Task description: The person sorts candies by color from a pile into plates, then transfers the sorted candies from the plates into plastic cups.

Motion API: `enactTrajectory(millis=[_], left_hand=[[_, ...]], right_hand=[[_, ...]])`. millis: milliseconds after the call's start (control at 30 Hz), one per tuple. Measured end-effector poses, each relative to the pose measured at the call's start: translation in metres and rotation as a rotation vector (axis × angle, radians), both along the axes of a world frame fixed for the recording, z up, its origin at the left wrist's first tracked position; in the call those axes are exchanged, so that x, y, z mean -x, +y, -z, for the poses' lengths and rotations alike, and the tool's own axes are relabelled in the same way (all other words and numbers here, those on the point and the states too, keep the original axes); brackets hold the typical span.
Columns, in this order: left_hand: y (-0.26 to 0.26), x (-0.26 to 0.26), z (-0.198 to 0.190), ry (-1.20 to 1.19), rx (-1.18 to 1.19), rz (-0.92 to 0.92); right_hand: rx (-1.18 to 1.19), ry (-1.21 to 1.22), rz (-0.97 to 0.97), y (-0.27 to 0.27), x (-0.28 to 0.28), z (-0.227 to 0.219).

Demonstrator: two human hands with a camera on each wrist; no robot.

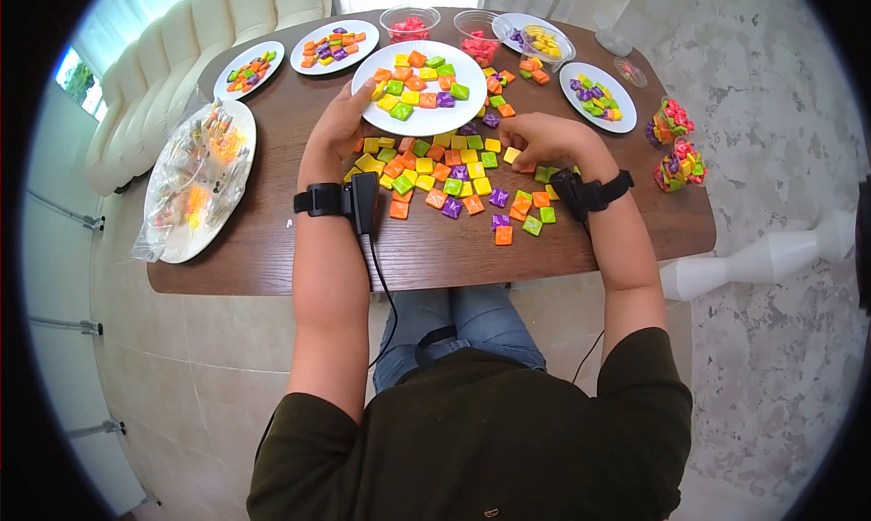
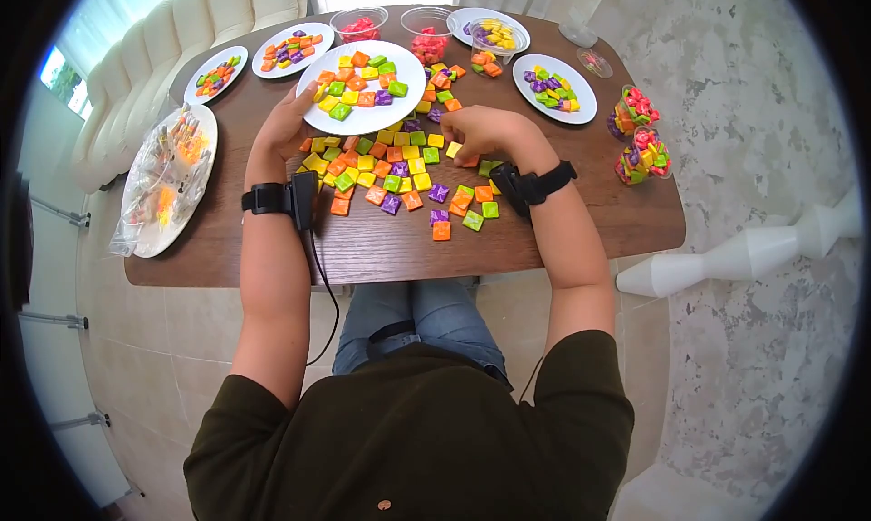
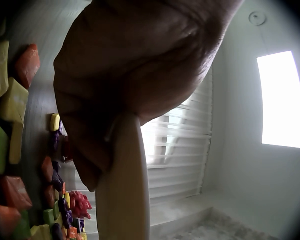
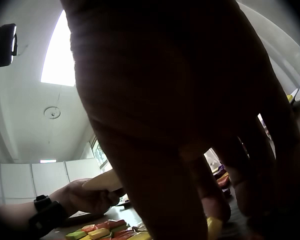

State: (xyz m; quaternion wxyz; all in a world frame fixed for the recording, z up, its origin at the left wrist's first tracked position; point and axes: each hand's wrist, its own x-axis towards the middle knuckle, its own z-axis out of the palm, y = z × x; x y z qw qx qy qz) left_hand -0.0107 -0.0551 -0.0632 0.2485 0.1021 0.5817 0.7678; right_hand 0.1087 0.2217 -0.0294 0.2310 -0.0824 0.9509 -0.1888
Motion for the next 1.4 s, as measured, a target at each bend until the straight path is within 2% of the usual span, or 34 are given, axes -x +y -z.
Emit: enactTrajectory(millis=[100, 200, 267, 400, 433, 533, 567, 667, 700, 800, 867, 900, 1000, 1100, 1200, 1267, 1400], left_hand=[[-0.002, 0.005, 0.006, 0.041, 0.000, 0.034], [-0.004, 0.011, 0.015, 0.115, -0.019, 0.057], [-0.005, 0.003, 0.002, 0.074, 0.005, 0.061], [-0.007, 0.008, 0.005, 0.058, -0.008, -0.009], [-0.008, 0.007, 0.002, 0.051, -0.023, -0.010], [-0.015, 0.003, -0.004, 0.022, -0.012, 0.012], [-0.017, 0.006, -0.004, 0.025, -0.002, 0.018], [-0.021, 0.008, -0.005, 0.016, 0.000, 0.028], [-0.021, 0.009, -0.004, 0.017, -0.030, 0.030], [-0.029, 0.006, -0.008, 0.047, -0.045, 0.026], [-0.034, -0.001, -0.019, 0.046, 0.003, -0.001], [-0.037, -0.007, -0.027, 0.046, 0.065, -0.053], [-0.047, 0.016, -0.015, 0.096, 0.334, -0.222], [-0.055, 0.038, 0.006, 0.457, 0.548, -0.717], [-0.064, 0.028, -0.014, 0.586, 0.208, -1.201], [-0.072, 0.019, -0.027, 0.599, -0.036, -1.354], [-0.086, 0.009, -0.036, 0.611, -0.143, -1.506]], right_hand=[[-0.017, 0.052, -0.079, -0.001, 0.004, -0.004], [0.077, 0.269, -0.045, -0.004, 0.007, -0.024], [0.258, 0.407, -0.083, -0.015, 0.011, -0.039], [0.301, 0.498, -0.074, -0.050, 0.020, -0.054], [0.296, 0.496, -0.087, -0.053, 0.026, -0.053], [0.454, 0.623, 0.048, -0.055, 0.038, -0.042], [0.432, 0.823, 0.072, -0.045, 0.050, -0.025], [0.599, 0.736, 0.452, -0.032, 0.070, 0.002], [0.734, 0.536, 0.502, -0.036, 0.068, 0.000], [1.107, -0.021, 0.452, -0.043, 0.060, -0.006], [1.142, 0.007, 0.458, -0.053, 0.067, 0.004], [1.147, -0.005, 0.461, -0.056, 0.071, 0.009], [1.155, -0.049, 0.483, -0.064, 0.078, 0.017], [1.112, -0.060, 0.484, -0.080, 0.096, 0.030], [0.990, -0.054, 0.564, -0.113, 0.104, 0.022], [0.945, -0.096, 0.554, -0.131, 0.115, 0.022], [0.873, -0.135, 0.525, -0.163, 0.140, 0.032]])
